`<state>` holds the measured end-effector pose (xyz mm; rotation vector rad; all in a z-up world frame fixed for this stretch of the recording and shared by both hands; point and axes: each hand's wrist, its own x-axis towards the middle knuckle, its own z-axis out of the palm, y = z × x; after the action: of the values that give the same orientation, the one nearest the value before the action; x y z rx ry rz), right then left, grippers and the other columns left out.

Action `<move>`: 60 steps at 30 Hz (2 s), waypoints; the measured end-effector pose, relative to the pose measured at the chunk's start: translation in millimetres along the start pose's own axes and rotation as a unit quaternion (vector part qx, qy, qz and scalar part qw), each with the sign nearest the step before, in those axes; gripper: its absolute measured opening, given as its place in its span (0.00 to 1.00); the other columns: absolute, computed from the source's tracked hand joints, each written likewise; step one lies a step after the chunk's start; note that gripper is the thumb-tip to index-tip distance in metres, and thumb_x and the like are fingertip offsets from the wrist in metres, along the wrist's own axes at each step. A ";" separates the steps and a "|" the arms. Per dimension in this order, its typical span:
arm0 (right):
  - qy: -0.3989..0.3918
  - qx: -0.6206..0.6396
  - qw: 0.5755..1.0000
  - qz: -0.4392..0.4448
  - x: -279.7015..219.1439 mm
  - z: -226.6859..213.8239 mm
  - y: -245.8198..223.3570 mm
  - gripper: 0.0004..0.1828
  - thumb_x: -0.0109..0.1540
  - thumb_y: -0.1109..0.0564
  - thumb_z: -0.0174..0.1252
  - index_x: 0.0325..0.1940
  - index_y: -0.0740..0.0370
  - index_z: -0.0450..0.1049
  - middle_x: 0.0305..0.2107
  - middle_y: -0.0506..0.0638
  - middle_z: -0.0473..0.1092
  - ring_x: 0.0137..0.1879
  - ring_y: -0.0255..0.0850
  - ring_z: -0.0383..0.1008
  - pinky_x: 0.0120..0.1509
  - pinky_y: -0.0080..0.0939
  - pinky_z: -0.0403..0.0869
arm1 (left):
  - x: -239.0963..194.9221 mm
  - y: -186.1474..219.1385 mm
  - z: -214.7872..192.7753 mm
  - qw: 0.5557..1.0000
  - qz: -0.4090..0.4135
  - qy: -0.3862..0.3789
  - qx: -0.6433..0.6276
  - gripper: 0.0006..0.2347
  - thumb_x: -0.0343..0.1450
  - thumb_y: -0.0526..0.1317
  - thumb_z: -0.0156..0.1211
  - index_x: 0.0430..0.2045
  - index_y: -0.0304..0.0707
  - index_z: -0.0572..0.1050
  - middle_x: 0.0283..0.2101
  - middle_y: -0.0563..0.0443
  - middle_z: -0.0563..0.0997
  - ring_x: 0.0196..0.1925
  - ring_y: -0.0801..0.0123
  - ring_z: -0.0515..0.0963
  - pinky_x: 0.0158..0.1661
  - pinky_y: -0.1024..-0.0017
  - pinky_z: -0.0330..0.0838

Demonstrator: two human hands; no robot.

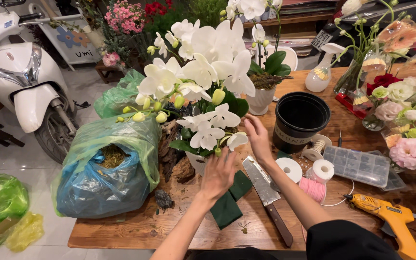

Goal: The person arranges white orchid stems in a white ribbed pot, adding moss to the base and securing it with a hot glue gun. The person repeatedly adjusts the flower stems and moss to create a finished arrangement.

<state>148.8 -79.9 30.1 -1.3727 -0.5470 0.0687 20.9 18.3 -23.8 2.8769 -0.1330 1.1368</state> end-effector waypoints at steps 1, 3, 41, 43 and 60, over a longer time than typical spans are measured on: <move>0.001 0.000 1.000 0.001 -3.7 -3.2 8.6 0.22 0.70 0.53 0.49 0.64 0.69 0.68 0.55 0.65 0.70 0.65 0.52 0.66 0.71 0.56 0.62 | 0.0 1.4 -6.3 1.000 0.001 -0.001 -0.001 0.13 0.69 0.34 0.57 0.48 0.37 0.73 0.47 0.36 0.75 0.38 0.53 0.79 0.39 0.64 0.70; 0.010 0.013 1.000 -0.001 -9.5 -6.8 25.6 0.17 0.62 0.57 0.62 0.56 0.59 0.75 0.42 0.53 0.74 0.51 0.41 0.73 0.54 0.45 0.74 | 1.1 1.2 -20.1 0.998 0.012 0.024 -0.059 0.12 0.66 0.29 0.57 0.44 0.34 0.75 0.47 0.35 0.75 0.43 0.50 0.79 0.41 0.62 0.72; -0.036 -0.031 0.997 -0.065 -1.9 -6.2 41.5 0.15 0.60 0.59 0.66 0.52 0.57 0.80 0.31 0.49 0.75 0.38 0.34 0.73 0.48 0.38 0.75 | -13.9 -13.1 51.0 0.996 -0.014 0.070 0.058 0.10 0.59 0.21 0.59 0.29 0.30 0.74 0.32 0.40 0.76 0.29 0.54 0.76 0.29 0.65 0.69; -0.033 -0.025 0.997 -0.062 -3.2 -5.9 41.6 0.16 0.59 0.59 0.68 0.51 0.57 0.80 0.27 0.47 0.73 0.36 0.32 0.72 0.48 0.36 0.75 | -10.4 -12.2 41.1 0.996 -0.022 0.063 0.054 0.11 0.57 0.20 0.60 0.28 0.29 0.74 0.32 0.38 0.77 0.30 0.52 0.77 0.29 0.64 0.68; -0.033 -0.005 0.990 -0.139 -50.6 8.0 55.4 0.25 0.54 0.71 0.65 0.55 0.66 0.69 0.29 0.54 0.75 0.33 0.39 0.73 0.45 0.43 0.75 | -67.2 -38.2 -5.0 0.999 0.010 0.045 0.028 0.06 0.72 0.30 0.52 0.36 0.42 0.74 0.39 0.52 0.75 0.44 0.65 0.76 0.44 0.69 0.68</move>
<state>116.0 -78.8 -37.8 -1.2956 -0.7907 -0.1147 -27.6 60.9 -66.5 2.8726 -0.1282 1.2913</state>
